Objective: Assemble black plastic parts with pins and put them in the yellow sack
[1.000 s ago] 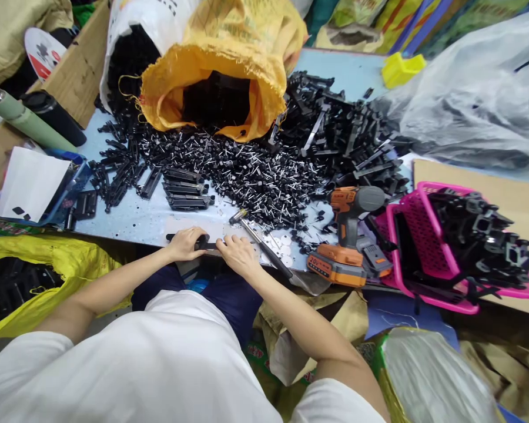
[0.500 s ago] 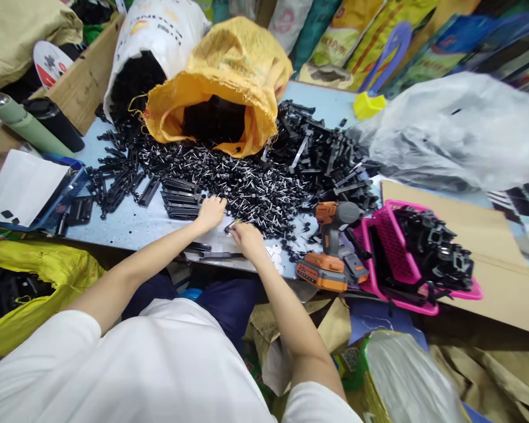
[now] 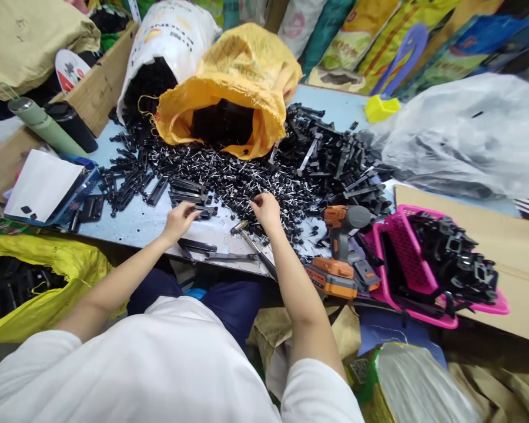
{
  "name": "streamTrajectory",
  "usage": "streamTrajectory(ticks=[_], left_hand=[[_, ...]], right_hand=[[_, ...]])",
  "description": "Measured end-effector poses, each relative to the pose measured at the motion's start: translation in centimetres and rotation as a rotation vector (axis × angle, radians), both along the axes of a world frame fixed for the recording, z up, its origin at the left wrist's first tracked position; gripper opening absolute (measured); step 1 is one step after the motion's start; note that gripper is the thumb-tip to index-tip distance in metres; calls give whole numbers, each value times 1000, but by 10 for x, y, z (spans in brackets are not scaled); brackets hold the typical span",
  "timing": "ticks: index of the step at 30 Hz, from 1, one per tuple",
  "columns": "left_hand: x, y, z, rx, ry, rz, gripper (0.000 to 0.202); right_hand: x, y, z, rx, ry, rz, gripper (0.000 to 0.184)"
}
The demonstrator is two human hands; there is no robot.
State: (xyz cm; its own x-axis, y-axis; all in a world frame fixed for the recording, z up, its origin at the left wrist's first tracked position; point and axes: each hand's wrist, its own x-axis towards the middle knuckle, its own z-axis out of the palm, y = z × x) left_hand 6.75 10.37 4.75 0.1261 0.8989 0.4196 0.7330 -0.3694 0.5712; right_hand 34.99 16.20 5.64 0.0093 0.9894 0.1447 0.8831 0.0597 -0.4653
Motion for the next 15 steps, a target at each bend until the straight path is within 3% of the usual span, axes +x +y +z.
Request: streamTrajectory(ticks=[3, 6, 11, 15], left_hand=[[-45, -48, -24, 49, -71, 128, 30], [-61, -75, -45, 34, -17, 129, 29], [-57, -75, -53, 57, 88, 45, 25], [-52, -73, -54, 49, 94, 51, 25]], right_hand=[[-14, -44, 1, -120, 222, 160, 24], [-37, -81, 3, -228, 286, 302, 22], [-65, -99, 14, -311, 85, 498, 14], [-82, -102, 27, -338, -217, 526, 16]])
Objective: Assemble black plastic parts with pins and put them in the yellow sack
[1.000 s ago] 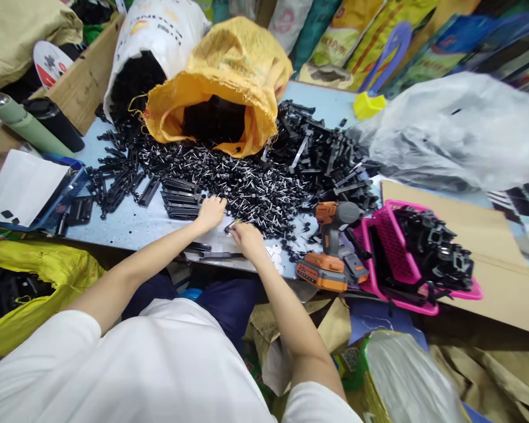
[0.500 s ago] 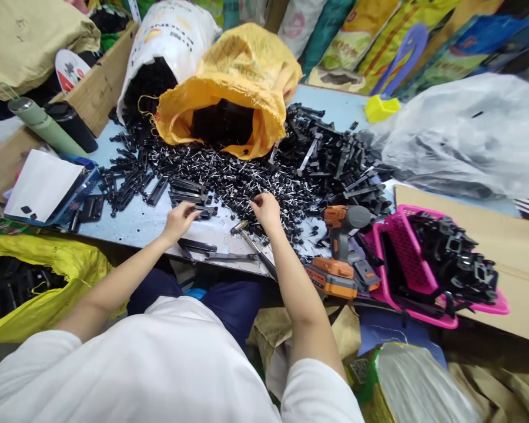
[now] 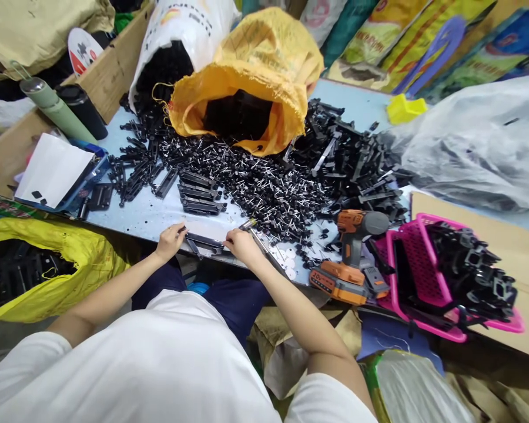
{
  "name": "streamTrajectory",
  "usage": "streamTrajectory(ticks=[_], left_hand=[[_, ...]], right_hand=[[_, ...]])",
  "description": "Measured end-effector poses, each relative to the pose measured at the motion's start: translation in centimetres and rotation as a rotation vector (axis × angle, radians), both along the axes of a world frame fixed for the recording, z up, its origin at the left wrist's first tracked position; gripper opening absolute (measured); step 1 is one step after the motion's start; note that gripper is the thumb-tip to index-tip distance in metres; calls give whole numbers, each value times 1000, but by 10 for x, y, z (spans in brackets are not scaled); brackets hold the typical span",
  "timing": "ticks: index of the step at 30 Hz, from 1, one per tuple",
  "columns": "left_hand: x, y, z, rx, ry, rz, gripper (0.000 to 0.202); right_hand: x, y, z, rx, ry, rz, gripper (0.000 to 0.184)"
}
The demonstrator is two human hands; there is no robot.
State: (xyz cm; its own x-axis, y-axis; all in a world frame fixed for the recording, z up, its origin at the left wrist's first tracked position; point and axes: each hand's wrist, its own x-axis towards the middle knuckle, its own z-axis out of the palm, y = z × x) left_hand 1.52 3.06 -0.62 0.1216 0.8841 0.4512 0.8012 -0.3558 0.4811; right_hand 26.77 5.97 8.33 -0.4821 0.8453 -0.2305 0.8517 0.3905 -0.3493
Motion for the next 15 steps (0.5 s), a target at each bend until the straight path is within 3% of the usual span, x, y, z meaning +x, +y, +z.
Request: streamTrajectory(ticks=[3, 6, 9, 11, 13, 15], left_hand=[[1, -2, -3, 22, 25, -63, 25], [-4, -3, -7, 30, 62, -190, 24], [-15, -4, -8, -17, 82, -288, 25], [-18, -8, -5, -55, 129, -282, 27], [-13, -12, 1, -77, 201, -229, 28], [1, -13, 10, -88, 268, -275, 32]], right_hand=[[-13, -8, 2, 86, -160, 34, 20], [-17, -18, -8, 169, -208, 97, 27], [-9, -28, -26, 234, -130, 122, 39], [2, -33, -42, 280, -12, 115, 39], [14, -36, -57, 304, 104, 136, 38], [25, -36, -70, 296, 157, 191, 43]])
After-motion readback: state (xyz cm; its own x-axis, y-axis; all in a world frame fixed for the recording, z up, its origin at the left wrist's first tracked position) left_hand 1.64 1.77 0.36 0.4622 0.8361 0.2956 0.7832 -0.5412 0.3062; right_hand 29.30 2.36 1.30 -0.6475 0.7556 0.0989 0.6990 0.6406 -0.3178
